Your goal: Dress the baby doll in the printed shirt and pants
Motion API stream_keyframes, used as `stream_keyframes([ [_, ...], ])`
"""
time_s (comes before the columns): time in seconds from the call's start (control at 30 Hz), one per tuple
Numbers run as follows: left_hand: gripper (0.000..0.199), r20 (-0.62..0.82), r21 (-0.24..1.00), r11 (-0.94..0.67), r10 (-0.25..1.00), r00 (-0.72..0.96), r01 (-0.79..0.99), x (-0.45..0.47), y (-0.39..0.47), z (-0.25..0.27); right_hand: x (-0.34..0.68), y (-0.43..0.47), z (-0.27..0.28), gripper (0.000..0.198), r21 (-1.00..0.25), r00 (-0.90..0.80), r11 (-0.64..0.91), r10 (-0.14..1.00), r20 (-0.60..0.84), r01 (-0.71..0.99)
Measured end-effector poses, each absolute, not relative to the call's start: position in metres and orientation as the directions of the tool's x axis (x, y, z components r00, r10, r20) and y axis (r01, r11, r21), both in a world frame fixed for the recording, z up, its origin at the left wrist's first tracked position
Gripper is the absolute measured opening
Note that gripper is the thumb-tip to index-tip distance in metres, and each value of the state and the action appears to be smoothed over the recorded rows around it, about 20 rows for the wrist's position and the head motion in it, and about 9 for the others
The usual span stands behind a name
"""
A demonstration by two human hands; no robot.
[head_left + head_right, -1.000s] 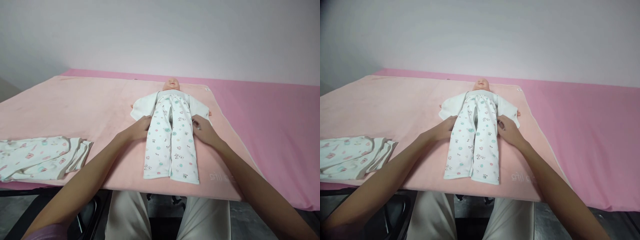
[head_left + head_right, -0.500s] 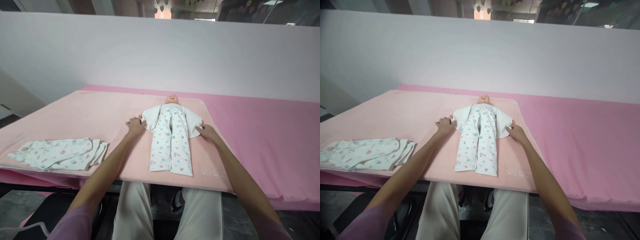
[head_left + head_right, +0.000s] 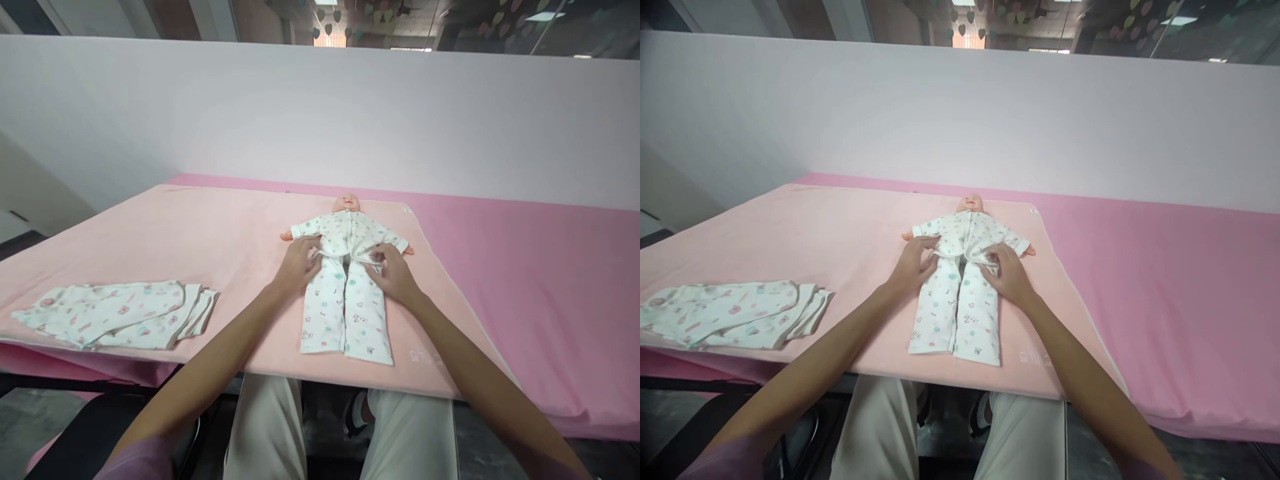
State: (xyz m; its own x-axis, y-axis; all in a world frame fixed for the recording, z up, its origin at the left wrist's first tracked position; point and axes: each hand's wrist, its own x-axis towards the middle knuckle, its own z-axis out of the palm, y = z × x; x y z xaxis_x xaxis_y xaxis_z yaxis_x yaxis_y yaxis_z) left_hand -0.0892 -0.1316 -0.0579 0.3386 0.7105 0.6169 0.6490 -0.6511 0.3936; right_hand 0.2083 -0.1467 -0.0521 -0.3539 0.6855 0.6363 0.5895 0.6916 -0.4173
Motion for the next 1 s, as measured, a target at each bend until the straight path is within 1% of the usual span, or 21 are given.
stream_keyframes([
  [0.07,0.03,0.499,0.52,-0.528,0.826,0.263,0.672,-0.11,-0.13,-0.065,0.226,-0.145,-0.062,0.026,-0.504,-0.312,0.645,0.742,0.593,0.575],
  [0.1,0.028,0.421,0.549,-0.48,0.866,0.27,0.684,-0.117,-0.128,-0.064,0.232,-0.143,-0.064,0.024,-0.514,-0.326,0.633,0.758,0.566,0.579],
  [0.17,0.021,0.278,0.557,-0.449,0.893,0.353,0.698,-0.124,-0.127,-0.058,0.235,-0.141,-0.064,0.016,-0.476,-0.378,0.649,0.747,0.547,0.594],
  [0.23,0.017,0.175,0.548,-0.456,0.882,0.437,0.701,-0.125,-0.129,-0.049,0.232,-0.14,-0.061,0.015,-0.387,-0.443,0.708,0.686,0.578,0.591],
  [0.3,0.016,0.11,0.534,-0.459,0.87,0.48,0.71,-0.126,-0.133,-0.041,0.229,-0.143,-0.058,0.016,-0.277,-0.511,0.773,0.598,0.617,0.571],
  [0.37,0.013,0.101,0.515,-0.479,0.858,0.504,0.711,-0.128,-0.138,-0.035,0.229,-0.146,-0.055,0.014,-0.195,-0.569,0.814,0.533,0.627,0.548],
  [0.43,0.012,0.146,0.539,-0.502,0.847,0.511,0.677,-0.129,-0.141,-0.026,0.23,-0.148,-0.048,0.014,-0.182,-0.579,0.827,0.512,0.634,0.532],
  [0.5,0.023,0.222,0.611,-0.489,0.861,0.458,0.622,-0.128,-0.14,-0.011,0.229,-0.146,-0.038,0.015,-0.251,-0.527,0.813,0.542,0.654,0.525],
  [0.57,0.032,0.29,0.662,-0.47,0.879,0.379,0.583,-0.121,-0.133,0.009,0.224,-0.136,-0.023,0.013,-0.344,-0.44,0.768,0.606,0.663,0.54],
  [0.63,0.035,0.314,0.658,-0.481,0.875,0.369,0.58,-0.107,-0.122,0.032,0.216,-0.12,-0.006,0.013,-0.405,-0.42,0.715,0.677,0.604,0.57],
  [0.67,0.035,0.3,0.644,-0.489,0.869,0.394,0.588,-0.099,-0.114,0.042,0.211,-0.111,0.003,0.015,-0.415,-0.449,0.696,0.705,0.548,0.586],
  [0.73,0.036,0.208,0.623,-0.483,0.861,0.465,0.615,-0.08,-0.097,0.056,0.201,-0.093,0.018,0.018,-0.428,-0.543,0.671,0.742,0.394,0.605],
  [0.83,0.037,-0.021,0.609,-0.403,0.853,0.522,0.684,-0.057,-0.073,0.054,0.195,-0.073,0.028,0.015,-0.482,-0.602,0.602,0.778,0.176,0.637],
  [0.9,0.037,-0.102,0.594,-0.357,0.855,0.508,0.721,-0.047,-0.062,0.044,0.196,-0.066,0.025,0.014,-0.536,-0.583,0.542,0.805,0.109,0.647],
  [1.0,0.034,-0.111,0.596,-0.343,0.86,0.498,0.726,-0.044,-0.053,0.029,0.202,-0.062,0.015,0.016,-0.632,-0.57,0.493,0.816,0.097,0.598],
])
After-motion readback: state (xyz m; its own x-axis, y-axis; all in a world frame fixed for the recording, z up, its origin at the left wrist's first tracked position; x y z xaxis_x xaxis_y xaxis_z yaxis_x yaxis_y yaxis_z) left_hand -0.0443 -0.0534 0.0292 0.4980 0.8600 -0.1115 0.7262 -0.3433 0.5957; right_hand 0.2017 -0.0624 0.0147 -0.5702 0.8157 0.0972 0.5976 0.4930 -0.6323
